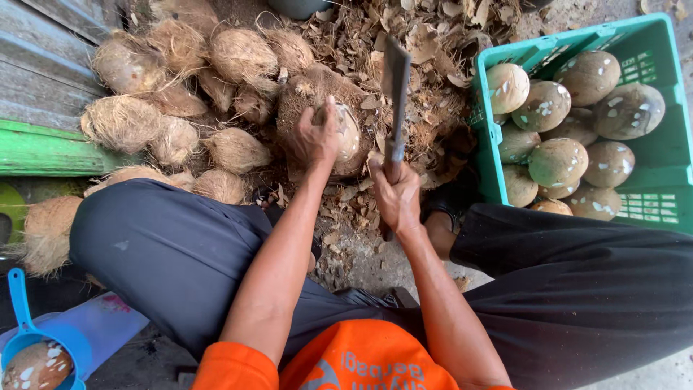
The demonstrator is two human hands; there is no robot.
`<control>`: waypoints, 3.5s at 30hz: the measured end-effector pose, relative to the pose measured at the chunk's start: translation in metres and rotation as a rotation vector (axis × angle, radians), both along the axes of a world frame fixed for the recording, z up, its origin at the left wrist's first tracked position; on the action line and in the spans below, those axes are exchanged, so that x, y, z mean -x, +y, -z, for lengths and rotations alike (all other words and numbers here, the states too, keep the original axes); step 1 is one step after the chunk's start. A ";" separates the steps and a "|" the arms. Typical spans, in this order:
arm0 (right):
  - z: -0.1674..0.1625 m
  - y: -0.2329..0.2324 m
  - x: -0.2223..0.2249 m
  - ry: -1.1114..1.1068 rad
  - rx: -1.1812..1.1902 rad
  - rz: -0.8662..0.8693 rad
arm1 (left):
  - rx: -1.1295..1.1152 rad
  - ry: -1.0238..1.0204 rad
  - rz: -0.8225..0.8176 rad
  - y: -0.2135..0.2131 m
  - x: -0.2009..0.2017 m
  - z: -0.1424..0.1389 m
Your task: The person sits on the ground and uses a heavy blade to trim the fibrous husk off coconuts, rotating each coconut to cut around it, then places the trimmed coconut into a green plastic crate beside them.
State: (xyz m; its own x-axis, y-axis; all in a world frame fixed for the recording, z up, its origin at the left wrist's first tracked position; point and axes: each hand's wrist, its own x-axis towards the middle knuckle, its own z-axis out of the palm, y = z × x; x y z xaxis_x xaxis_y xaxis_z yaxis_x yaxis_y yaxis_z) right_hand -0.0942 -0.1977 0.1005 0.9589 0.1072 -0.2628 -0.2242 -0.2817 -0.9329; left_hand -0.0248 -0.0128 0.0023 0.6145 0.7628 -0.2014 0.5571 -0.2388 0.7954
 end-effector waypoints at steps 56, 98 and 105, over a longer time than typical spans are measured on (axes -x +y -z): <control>0.029 0.008 0.004 0.107 0.042 -0.047 | -0.172 -0.164 -0.003 0.007 0.031 -0.005; 0.032 -0.004 -0.005 0.089 -0.135 -0.022 | -0.210 -0.271 0.323 0.026 0.036 -0.018; 0.044 0.001 -0.004 0.395 -0.115 -0.135 | -0.127 -0.360 0.304 0.042 0.036 0.000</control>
State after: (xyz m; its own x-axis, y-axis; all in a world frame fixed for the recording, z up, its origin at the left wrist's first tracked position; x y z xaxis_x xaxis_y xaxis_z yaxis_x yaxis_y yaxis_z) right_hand -0.0901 -0.1966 0.0566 0.7625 0.2753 -0.5855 -0.5383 -0.2320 -0.8102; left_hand -0.0612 0.0291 0.0020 0.8271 0.5423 0.1479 0.1416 -0.4556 0.8788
